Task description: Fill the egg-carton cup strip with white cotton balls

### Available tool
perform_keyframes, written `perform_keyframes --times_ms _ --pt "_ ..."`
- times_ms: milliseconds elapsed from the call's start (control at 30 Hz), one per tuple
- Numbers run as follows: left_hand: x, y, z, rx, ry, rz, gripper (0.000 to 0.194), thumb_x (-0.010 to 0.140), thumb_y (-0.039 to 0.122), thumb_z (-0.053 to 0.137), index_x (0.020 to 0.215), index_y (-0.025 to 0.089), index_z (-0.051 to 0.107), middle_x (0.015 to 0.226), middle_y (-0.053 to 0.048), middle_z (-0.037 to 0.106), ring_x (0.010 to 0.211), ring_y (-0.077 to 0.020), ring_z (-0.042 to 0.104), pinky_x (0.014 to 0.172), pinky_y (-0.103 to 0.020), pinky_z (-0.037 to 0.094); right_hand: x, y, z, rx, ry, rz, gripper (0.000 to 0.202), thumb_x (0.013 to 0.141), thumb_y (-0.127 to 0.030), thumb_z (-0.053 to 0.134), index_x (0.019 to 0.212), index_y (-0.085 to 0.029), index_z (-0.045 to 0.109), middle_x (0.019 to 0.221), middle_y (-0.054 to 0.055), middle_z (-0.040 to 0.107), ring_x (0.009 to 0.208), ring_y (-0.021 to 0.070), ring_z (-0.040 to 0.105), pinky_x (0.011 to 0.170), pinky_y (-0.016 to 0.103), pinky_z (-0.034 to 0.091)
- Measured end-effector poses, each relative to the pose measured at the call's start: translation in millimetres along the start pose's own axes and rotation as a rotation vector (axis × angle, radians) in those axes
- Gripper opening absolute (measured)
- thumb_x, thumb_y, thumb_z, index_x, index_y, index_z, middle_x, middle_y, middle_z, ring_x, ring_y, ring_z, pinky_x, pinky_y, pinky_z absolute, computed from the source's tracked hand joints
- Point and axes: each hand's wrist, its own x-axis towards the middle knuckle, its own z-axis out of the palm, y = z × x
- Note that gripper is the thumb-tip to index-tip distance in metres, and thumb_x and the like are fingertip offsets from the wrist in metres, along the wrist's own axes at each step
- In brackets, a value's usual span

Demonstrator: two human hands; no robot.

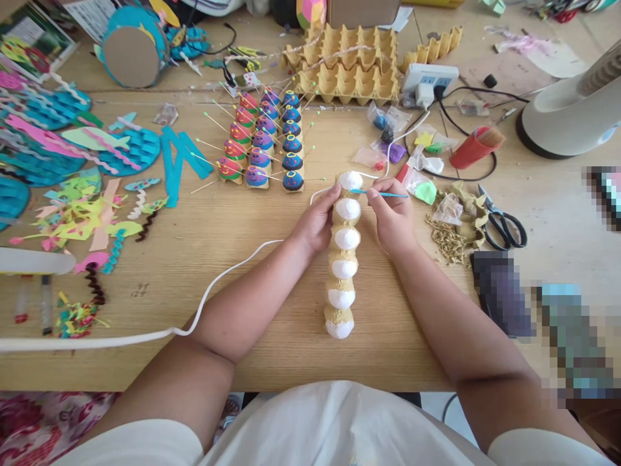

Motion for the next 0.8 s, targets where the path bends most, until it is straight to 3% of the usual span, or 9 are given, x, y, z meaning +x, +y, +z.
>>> perform_keyframes --times_ms 167,300,400,500,600,700,800 --pt "0.2 -0.9 0.6 0.016 -0.023 -0.008 0.029 0.089 0.057 0.09 0.097 0.031 0.08 0.085 -0.001 0.083 0.098 -0.0291 0.083 0.088 -0.04 0.063 -1.8 -2.3 -4.2 -0.322 0.064 -0.256 0.045 0.1 -0.068 0.074 0.086 -0.026 0.065 0.089 0.001 0.06 0.09 0.02 0.06 0.086 0.041 0.055" --pt "-1.6 -1.4 3.2 0.051 -0.041 0.048 0.03 0.09 0.057 0.09 0.097 0.03 0.081 0.087 -0.002 0.083 0.102 -0.0294 0.083 0.089 -0.04 0.061 -3.7 -9.8 -3.0 -0.439 0.076 -0.301 0.038 0.099 -0.061 0.077 0.085 -0.027 0.065 0.093 0.004 0.062 0.097 0.0245 0.061 0.096 0.049 0.057" --pt "-2.1 -1.4 2.4 0.065 -0.047 0.058 0.033 0.089 0.06 0.09 0.096 0.029 0.08 0.084 -0.001 0.081 0.1 -0.0285 0.081 0.086 -0.038 0.059 -4.0 -11.2 1.1 -0.305 0.111 -0.189 0.041 0.093 -0.061 0.082 0.081 -0.028 0.061 0.089 0.003 0.06 0.094 0.0229 0.06 0.092 0.045 0.058" --pt "-0.7 -0.7 -0.7 0.069 -0.018 0.038 0.038 0.085 0.065 0.092 0.093 0.03 0.079 0.078 -0.002 0.079 0.096 -0.0297 0.08 0.083 -0.039 0.057 -1.5 -6.4 1.8 0.025 0.136 0.075 0.051 0.091 -0.066 0.079 0.076 -0.027 0.05 0.077 -0.001 0.051 0.075 0.0177 0.055 0.074 0.035 0.056" --pt "1.2 0.1 -3.4 0.047 0.0 -0.002 0.044 0.081 0.072 0.092 0.094 0.032 0.079 0.078 -0.003 0.079 0.095 -0.0323 0.08 0.083 -0.041 0.057 3.5 0.3 -3.8 0.266 0.119 0.282 0.059 0.091 -0.072 0.071 0.073 -0.028 0.037 0.068 -0.003 0.044 0.065 0.0174 0.05 0.061 0.033 0.053" --pt "2.1 0.3 -4.3 0.024 -0.009 -0.016 0.048 0.08 0.077 0.089 0.095 0.032 0.079 0.078 -0.005 0.079 0.093 -0.034 0.081 0.081 -0.043 0.06 8.8 4.4 -10.4 0.322 0.13 0.32 0.06 0.09 -0.074 0.072 0.073 -0.028 0.038 0.066 -0.002 0.046 0.063 0.0183 0.053 0.057 0.033 0.052" --pt "1.9 0.1 -4.8 0.014 -0.023 -0.021 0.048 0.082 0.077 0.087 0.094 0.032 0.079 0.076 -0.005 0.078 0.088 -0.0338 0.082 0.078 -0.044 0.061 11.5 6.2 -11.5 0.274 0.151 0.284 0.052 0.094 -0.075 0.07 0.08 -0.029 0.05 0.065 -0.003 0.049 0.062 0.018 0.056 0.056 0.032 0.05"
